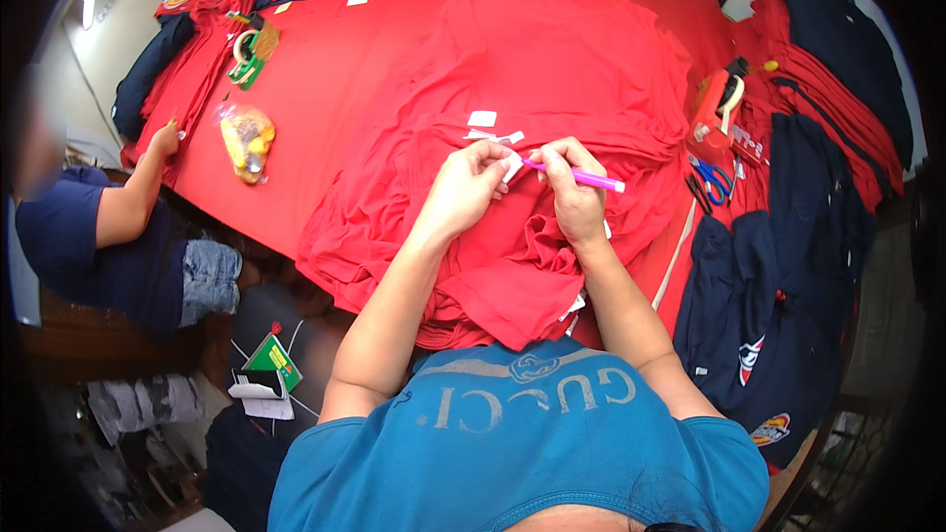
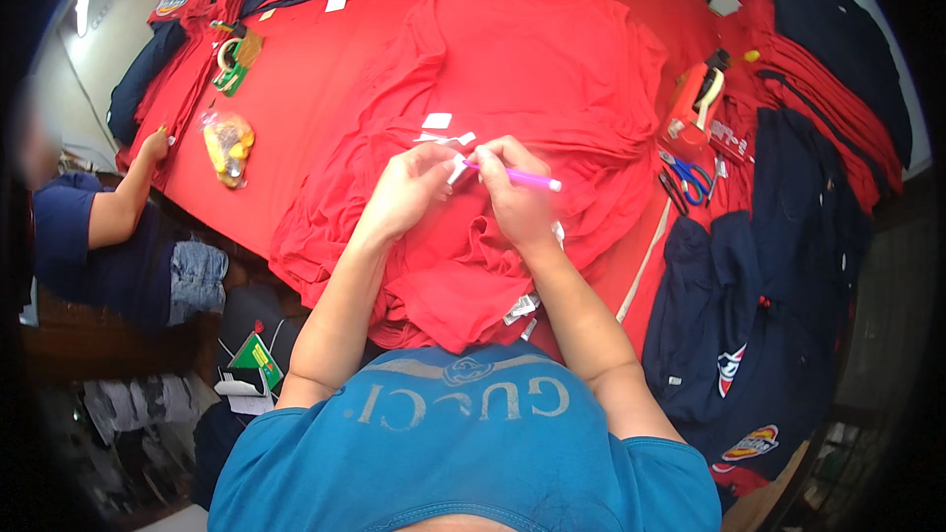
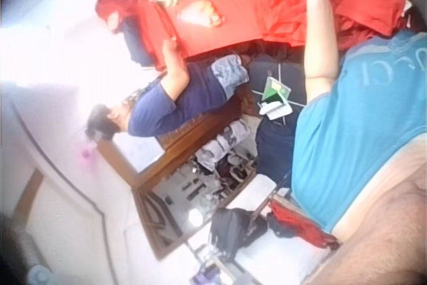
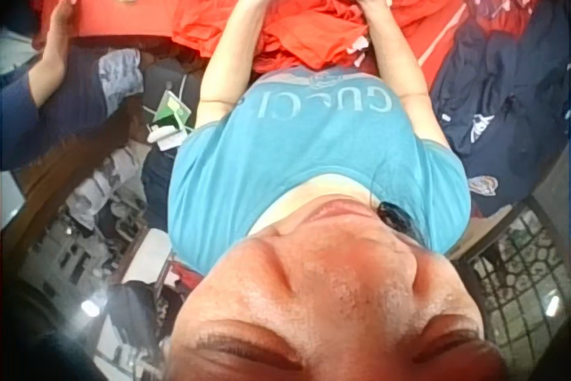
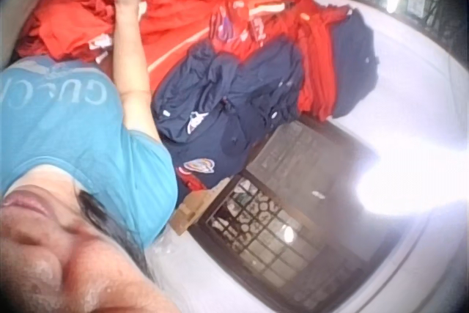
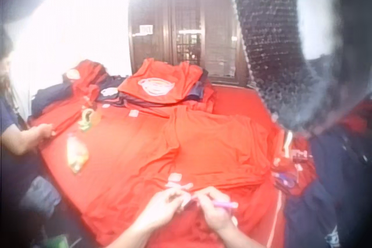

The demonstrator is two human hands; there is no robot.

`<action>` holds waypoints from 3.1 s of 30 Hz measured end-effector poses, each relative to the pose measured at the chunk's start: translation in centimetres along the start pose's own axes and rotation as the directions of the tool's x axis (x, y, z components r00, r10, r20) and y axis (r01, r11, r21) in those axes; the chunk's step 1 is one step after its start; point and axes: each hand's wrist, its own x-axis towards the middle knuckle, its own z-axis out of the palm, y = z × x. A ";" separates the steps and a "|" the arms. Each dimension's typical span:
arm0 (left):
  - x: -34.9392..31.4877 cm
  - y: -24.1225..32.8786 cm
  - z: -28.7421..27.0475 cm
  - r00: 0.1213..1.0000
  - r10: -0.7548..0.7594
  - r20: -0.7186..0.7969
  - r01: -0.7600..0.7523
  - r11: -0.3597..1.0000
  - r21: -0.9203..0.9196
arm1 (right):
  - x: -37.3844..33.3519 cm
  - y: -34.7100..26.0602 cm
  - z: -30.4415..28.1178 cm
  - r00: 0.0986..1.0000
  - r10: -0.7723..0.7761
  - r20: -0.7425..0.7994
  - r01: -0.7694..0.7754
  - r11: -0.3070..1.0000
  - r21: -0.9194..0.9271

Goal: The person processes a stack of red Dickies shirts by writing on tags with a pink marker, folding the shirts, and cutting off tags with scissors. The person handles the shirts one at a time, placing the finished items into a pile.

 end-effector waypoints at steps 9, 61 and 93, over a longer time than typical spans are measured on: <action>-1.6 0.4 0.3 0.999 0.029 -0.014 -0.029 1.000 -0.003 | -0.7 -0.1 0.3 0.992 -0.069 -0.109 0.076 0.995 0.057; 2.2 1.8 -1.2 0.997 0.064 0.047 -0.071 0.983 0.168 | -1.1 -0.2 0.5 0.992 0.071 -0.101 -0.063 0.994 0.085; 2.1 -0.4 -1.9 0.870 0.468 -0.155 -0.284 0.733 0.618 | 0.4 -1.8 0.9 0.999 0.050 0.015 -0.050 0.999 -0.005</action>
